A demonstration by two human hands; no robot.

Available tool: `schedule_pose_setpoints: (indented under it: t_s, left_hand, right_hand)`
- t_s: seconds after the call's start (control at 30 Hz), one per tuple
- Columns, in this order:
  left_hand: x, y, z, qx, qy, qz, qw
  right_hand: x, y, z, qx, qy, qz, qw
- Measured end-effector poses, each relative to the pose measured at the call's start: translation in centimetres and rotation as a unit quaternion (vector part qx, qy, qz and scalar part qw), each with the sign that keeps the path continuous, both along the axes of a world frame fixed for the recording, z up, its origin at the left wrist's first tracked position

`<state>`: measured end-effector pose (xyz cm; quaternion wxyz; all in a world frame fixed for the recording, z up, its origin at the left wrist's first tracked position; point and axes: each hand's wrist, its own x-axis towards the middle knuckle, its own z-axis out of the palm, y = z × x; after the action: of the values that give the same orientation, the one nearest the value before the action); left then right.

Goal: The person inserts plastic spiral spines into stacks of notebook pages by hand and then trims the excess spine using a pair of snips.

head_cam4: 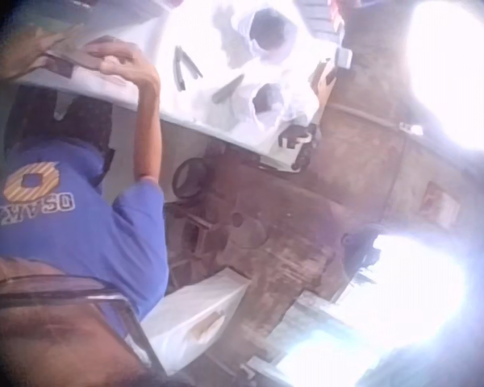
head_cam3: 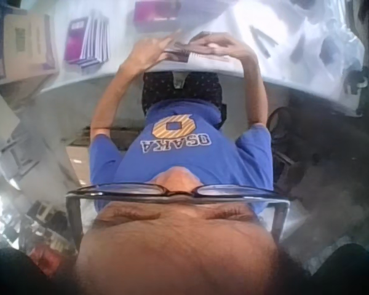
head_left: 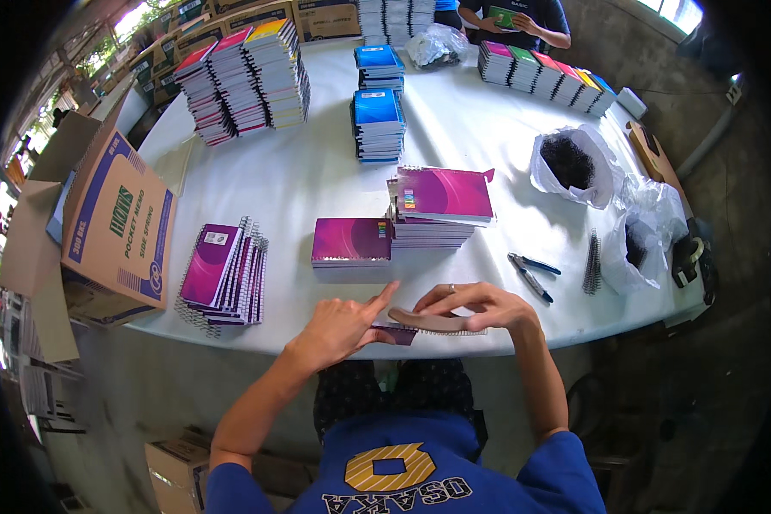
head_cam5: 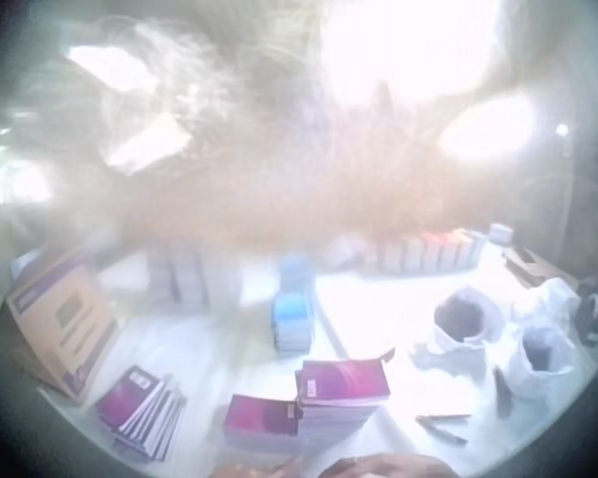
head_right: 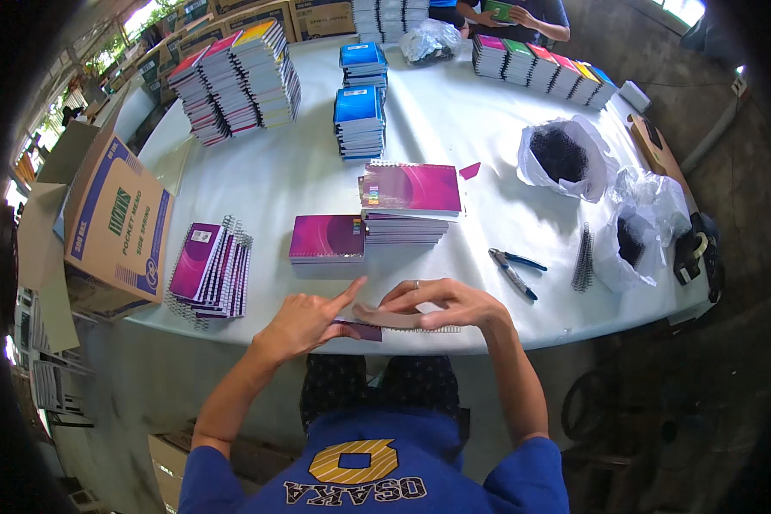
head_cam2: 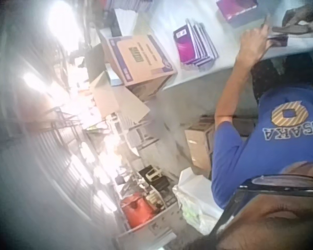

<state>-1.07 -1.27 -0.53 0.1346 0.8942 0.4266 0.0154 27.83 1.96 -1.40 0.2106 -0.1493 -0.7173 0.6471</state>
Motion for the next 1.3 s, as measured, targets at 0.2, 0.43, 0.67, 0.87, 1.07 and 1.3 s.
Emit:
schedule_pose_setpoints:
  t_s: [0.2, 0.43, 0.67, 0.87, 1.07, 1.3]
  left_hand:
    - [0.1, -0.1, 0.5, 0.000, 0.021, -0.014, 1.000]
    - [-1.5, 0.3, -0.1, -0.013, -0.016, -0.102, 0.995]
    - [-1.5, 0.7, -0.3, -0.019, 0.045, -0.068, 0.996]
    - [-1.7, 0.5, -1.3, -0.042, -0.009, -0.060, 0.997]
    - [-1.3, -0.2, 0.2, -0.053, 0.031, -0.040, 0.997]
    - [-1.4, -0.5, 0.2, -0.042, 0.000, -0.028, 0.999]
  right_hand:
    - [-0.8, 0.0, 1.4, 0.008, -0.101, -0.027, 0.994]
    - [0.5, 0.5, 3.3, 0.066, -0.231, -0.106, 0.965]
    - [-0.9, 0.0, -0.1, 0.068, -0.210, -0.038, 0.975]
    - [-1.7, -0.5, -0.4, 0.071, -0.193, -0.037, 0.978]
    - [-2.4, -0.8, 0.3, 0.005, -0.108, -0.025, 0.994]
    - [-3.0, -0.7, 0.5, 0.044, -0.154, -0.031, 0.987]
